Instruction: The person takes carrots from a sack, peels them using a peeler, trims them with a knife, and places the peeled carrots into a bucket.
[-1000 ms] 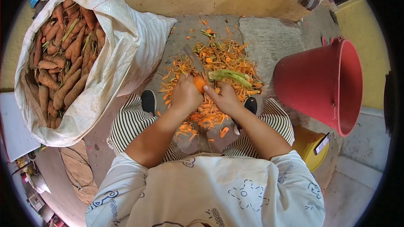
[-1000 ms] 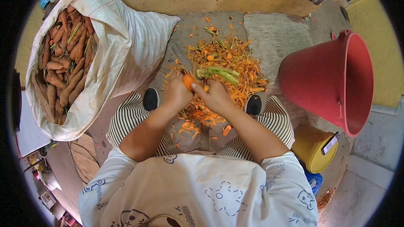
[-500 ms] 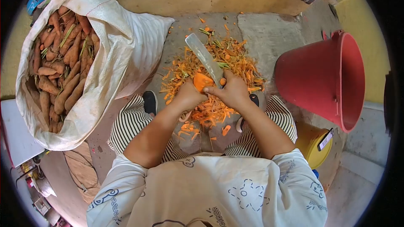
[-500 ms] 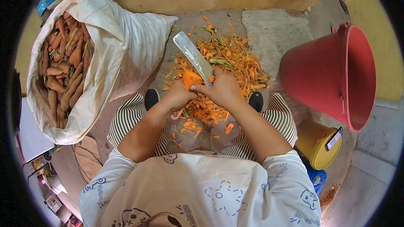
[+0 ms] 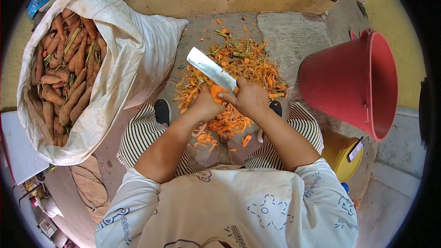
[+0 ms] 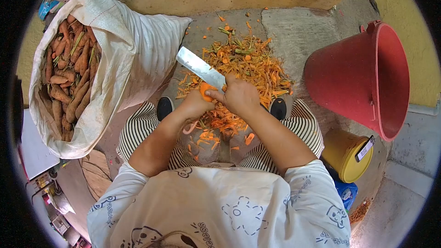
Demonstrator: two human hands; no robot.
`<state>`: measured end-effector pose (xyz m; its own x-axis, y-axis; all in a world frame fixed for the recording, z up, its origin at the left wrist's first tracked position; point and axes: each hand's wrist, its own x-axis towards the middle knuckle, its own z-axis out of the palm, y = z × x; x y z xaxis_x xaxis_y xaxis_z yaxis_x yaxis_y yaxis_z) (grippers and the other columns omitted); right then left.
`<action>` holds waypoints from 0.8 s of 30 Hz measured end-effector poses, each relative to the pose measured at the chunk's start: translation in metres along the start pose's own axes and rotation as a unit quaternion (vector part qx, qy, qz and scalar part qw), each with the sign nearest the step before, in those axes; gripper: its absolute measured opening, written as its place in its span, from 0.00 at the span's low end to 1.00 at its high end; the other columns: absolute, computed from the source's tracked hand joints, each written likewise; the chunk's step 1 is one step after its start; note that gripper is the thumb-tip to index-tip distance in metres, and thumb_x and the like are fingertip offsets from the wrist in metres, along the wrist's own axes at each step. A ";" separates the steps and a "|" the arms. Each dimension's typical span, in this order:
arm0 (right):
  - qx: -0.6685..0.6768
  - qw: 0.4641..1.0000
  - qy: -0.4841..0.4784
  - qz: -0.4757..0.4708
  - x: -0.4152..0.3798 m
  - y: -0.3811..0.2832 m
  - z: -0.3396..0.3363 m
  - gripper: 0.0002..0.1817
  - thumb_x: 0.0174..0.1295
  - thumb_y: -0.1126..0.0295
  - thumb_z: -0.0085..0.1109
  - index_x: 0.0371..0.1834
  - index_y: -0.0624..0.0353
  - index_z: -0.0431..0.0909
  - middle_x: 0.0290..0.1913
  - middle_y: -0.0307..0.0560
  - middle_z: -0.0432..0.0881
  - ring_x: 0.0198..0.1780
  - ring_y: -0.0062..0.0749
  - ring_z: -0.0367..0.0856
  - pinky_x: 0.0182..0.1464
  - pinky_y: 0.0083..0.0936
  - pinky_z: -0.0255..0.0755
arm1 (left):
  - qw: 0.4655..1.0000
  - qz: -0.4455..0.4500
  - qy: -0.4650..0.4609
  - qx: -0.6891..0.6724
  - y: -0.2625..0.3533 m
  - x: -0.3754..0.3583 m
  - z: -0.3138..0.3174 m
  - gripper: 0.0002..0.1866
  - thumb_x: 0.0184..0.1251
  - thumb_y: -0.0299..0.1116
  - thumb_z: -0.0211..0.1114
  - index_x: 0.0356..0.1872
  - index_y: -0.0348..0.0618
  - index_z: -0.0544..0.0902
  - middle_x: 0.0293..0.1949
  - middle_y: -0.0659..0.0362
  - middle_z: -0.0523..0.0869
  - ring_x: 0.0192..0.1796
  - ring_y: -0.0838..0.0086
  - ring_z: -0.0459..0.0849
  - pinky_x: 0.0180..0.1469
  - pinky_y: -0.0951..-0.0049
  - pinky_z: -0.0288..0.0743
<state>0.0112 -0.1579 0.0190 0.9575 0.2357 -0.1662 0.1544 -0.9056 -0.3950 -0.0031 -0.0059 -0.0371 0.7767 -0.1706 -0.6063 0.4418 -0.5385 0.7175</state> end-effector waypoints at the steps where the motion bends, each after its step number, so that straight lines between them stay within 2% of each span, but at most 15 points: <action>1: 0.012 1.000 -0.009 -0.018 0.001 0.003 0.000 0.36 0.40 0.34 0.49 0.26 0.63 0.71 0.19 0.52 0.75 0.25 0.44 0.77 0.26 0.36 0.69 | 0.998 -0.025 -0.044 -0.024 0.005 -0.003 -0.004 0.15 0.40 0.25 0.59 0.35 0.40 0.74 0.25 0.59 0.77 0.24 0.77 0.75 0.24 0.78 0.68; 3: 0.019 0.998 -0.049 -0.035 0.003 0.003 -0.002 0.36 0.42 0.34 0.49 0.28 0.64 0.72 0.21 0.54 0.76 0.26 0.45 0.77 0.26 0.36 0.70 | 0.990 -0.049 -0.106 -0.083 0.006 -0.007 -0.006 0.13 0.40 0.24 0.59 0.33 0.40 0.74 0.23 0.60 0.76 0.20 0.80 0.73 0.19 0.80 0.65; 6: 0.006 0.994 -0.111 -0.024 0.003 -0.001 -0.012 0.36 0.44 0.36 0.47 0.32 0.66 0.72 0.23 0.56 0.77 0.26 0.46 0.77 0.27 0.37 0.71 | 0.978 -0.036 -0.133 -0.158 0.005 -0.011 -0.003 0.12 0.41 0.24 0.59 0.31 0.39 0.73 0.20 0.61 0.74 0.17 0.81 0.70 0.16 0.81 0.62; 8: 0.007 0.993 -0.116 0.000 0.000 -0.006 -0.012 0.35 0.46 0.37 0.47 0.33 0.66 0.72 0.24 0.57 0.77 0.27 0.46 0.78 0.28 0.37 0.71 | 0.979 -0.020 -0.120 -0.163 0.009 -0.015 0.000 0.11 0.41 0.24 0.58 0.31 0.38 0.73 0.20 0.61 0.74 0.16 0.80 0.70 0.16 0.81 0.62; 11: 0.054 0.994 -0.074 0.052 -0.003 -0.006 0.009 0.35 0.46 0.37 0.47 0.28 0.68 0.73 0.24 0.58 0.76 0.28 0.48 0.76 0.30 0.39 0.69 | 0.990 -0.059 -0.041 -0.123 0.006 -0.011 0.011 0.10 0.42 0.25 0.59 0.30 0.38 0.73 0.20 0.60 0.75 0.17 0.80 0.71 0.16 0.80 0.61; 14: 0.046 0.992 -0.089 0.079 -0.004 -0.013 0.004 0.34 0.48 0.39 0.46 0.28 0.68 0.72 0.24 0.59 0.76 0.29 0.49 0.76 0.31 0.39 0.69 | 0.996 -0.085 0.015 -0.038 -0.003 -0.001 0.019 0.11 0.43 0.27 0.61 0.31 0.38 0.74 0.22 0.58 0.77 0.21 0.75 0.75 0.20 0.75 0.65; 17: 0.066 0.991 -0.084 0.078 -0.003 -0.012 0.009 0.34 0.49 0.40 0.45 0.28 0.69 0.73 0.25 0.60 0.76 0.31 0.50 0.76 0.33 0.38 0.69 | 0.994 -0.076 0.082 0.015 0.012 -0.011 0.019 0.13 0.43 0.29 0.62 0.33 0.37 0.75 0.23 0.58 0.78 0.28 0.72 0.78 0.29 0.72 0.69; 20: 0.081 0.988 -0.102 0.084 -0.001 -0.012 0.019 0.32 0.51 0.41 0.43 0.30 0.67 0.72 0.25 0.57 0.77 0.28 0.46 0.77 0.32 0.37 0.70 | 0.988 -0.065 0.070 0.125 0.005 -0.005 0.020 0.17 0.42 0.29 0.64 0.36 0.37 0.74 0.28 0.57 0.79 0.34 0.69 0.78 0.37 0.71 0.69; 23: 0.338 0.919 -0.151 0.137 0.025 0.019 0.025 0.32 0.54 0.42 0.40 0.28 0.67 0.72 0.19 0.53 0.75 0.23 0.43 0.75 0.29 0.35 0.67 | 0.992 0.078 0.084 -0.052 0.013 -0.009 0.004 0.16 0.42 0.26 0.63 0.37 0.37 0.74 0.32 0.59 0.79 0.35 0.70 0.78 0.38 0.72 0.69; 24: 0.408 0.883 -0.126 0.194 0.029 0.027 0.020 0.31 0.55 0.43 0.40 0.28 0.68 0.72 0.17 0.51 0.74 0.22 0.42 0.74 0.28 0.35 0.66 | 0.964 0.153 0.023 -0.217 0.004 -0.001 0.003 0.17 0.43 0.22 0.62 0.38 0.38 0.73 0.32 0.60 0.77 0.30 0.72 0.78 0.31 0.73 0.72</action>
<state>0.0381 -0.1680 -0.0145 0.7996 0.1274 -0.5869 -0.4986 -0.4039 -0.7670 -0.0041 -0.0106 -0.0344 0.9152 -0.2245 -0.3346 0.3269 -0.0720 0.9423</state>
